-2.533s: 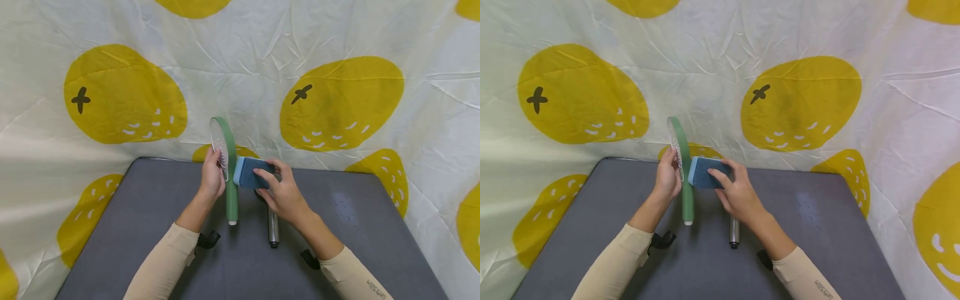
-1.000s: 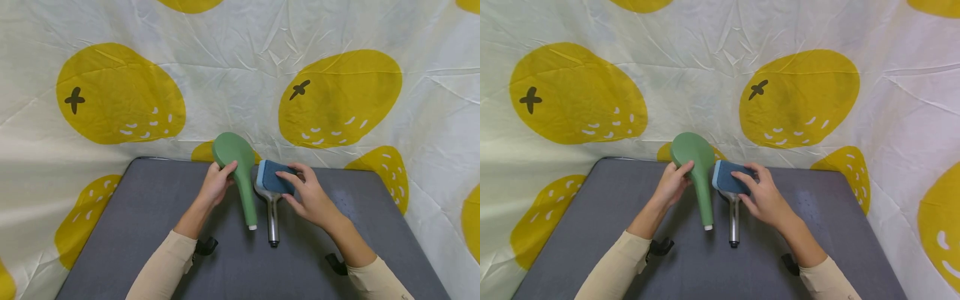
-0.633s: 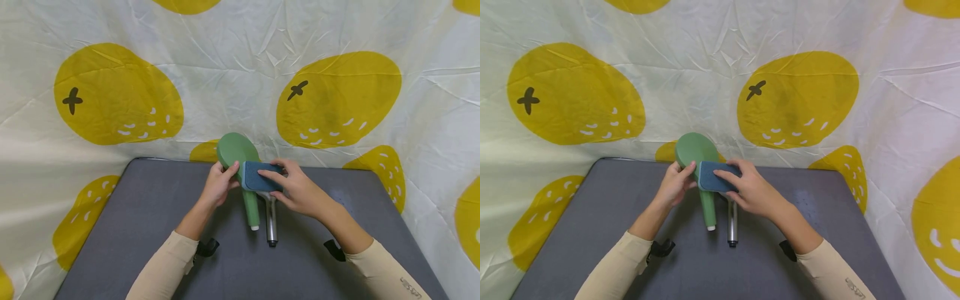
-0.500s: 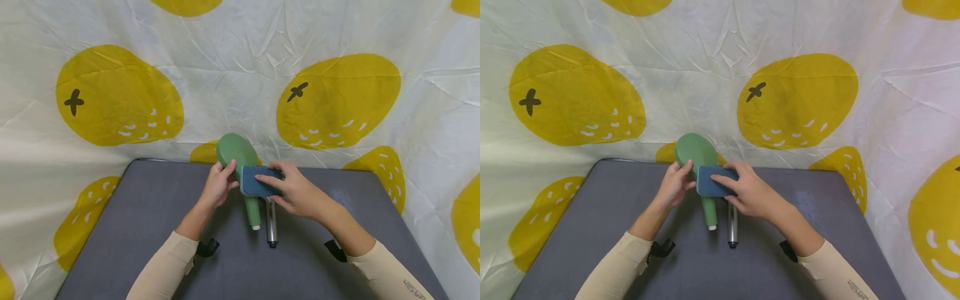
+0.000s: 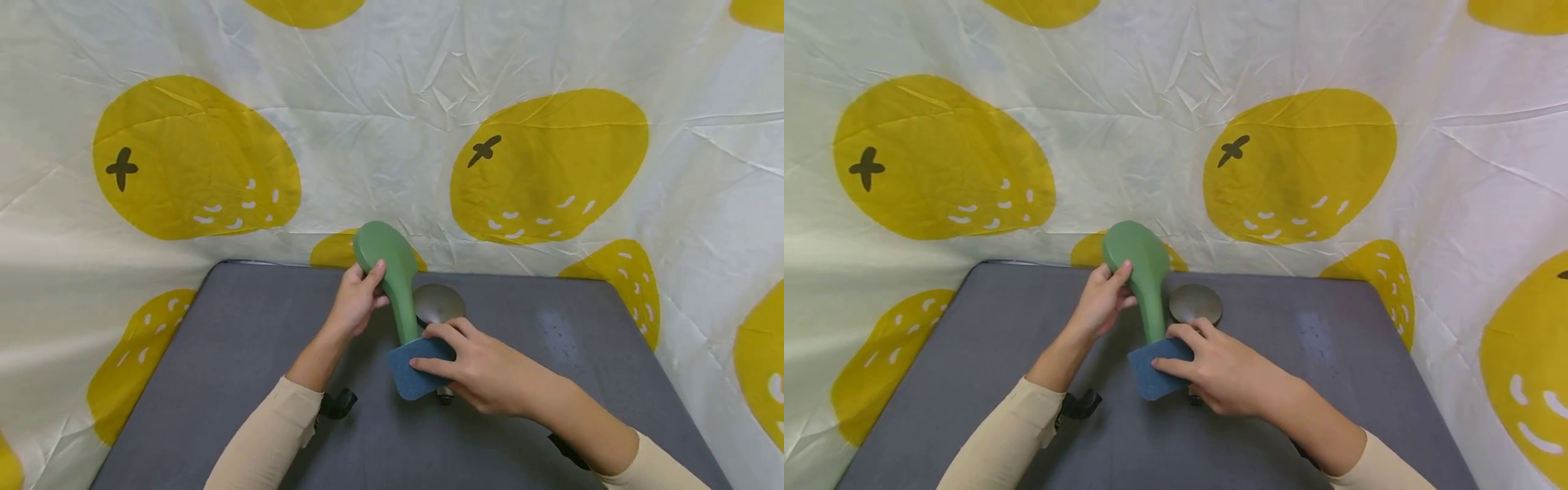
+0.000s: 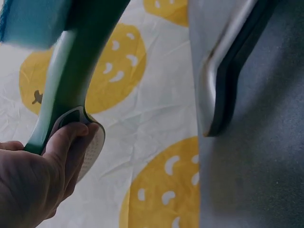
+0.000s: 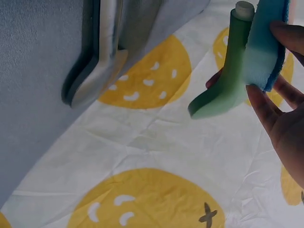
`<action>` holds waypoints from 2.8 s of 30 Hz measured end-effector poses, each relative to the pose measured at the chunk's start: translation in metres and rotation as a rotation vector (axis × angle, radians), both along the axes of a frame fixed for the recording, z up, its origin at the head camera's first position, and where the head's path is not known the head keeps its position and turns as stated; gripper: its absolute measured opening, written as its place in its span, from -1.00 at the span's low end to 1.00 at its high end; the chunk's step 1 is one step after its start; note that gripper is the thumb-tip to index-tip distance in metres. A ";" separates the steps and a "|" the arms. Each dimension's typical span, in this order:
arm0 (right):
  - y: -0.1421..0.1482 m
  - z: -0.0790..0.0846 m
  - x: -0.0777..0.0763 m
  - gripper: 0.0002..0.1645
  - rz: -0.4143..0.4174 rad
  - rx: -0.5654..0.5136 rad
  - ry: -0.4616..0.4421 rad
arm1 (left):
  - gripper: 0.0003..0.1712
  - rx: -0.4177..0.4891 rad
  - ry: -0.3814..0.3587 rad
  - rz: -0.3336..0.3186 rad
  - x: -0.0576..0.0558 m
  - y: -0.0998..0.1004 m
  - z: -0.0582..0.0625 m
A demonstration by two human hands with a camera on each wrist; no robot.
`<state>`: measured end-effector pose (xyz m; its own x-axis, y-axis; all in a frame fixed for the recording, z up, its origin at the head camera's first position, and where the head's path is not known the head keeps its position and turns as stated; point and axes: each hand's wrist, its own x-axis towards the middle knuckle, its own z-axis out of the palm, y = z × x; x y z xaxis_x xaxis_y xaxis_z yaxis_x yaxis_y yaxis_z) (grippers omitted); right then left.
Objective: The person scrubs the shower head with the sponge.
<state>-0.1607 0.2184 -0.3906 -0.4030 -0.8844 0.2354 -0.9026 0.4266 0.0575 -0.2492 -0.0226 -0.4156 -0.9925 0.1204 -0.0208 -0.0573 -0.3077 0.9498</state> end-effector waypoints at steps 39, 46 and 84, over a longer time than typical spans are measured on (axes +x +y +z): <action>0.009 -0.029 0.005 -0.46 0.040 -0.170 0.165 | -0.61 0.038 -0.014 0.187 -0.001 -0.002 0.008; 0.007 -0.031 -0.006 -0.53 -0.005 -0.295 0.019 | -0.61 0.131 0.064 0.143 0.005 -0.003 0.008; 0.012 -0.069 -0.005 -0.38 0.025 -0.686 -0.335 | -0.66 0.541 0.157 0.200 0.007 -0.006 0.021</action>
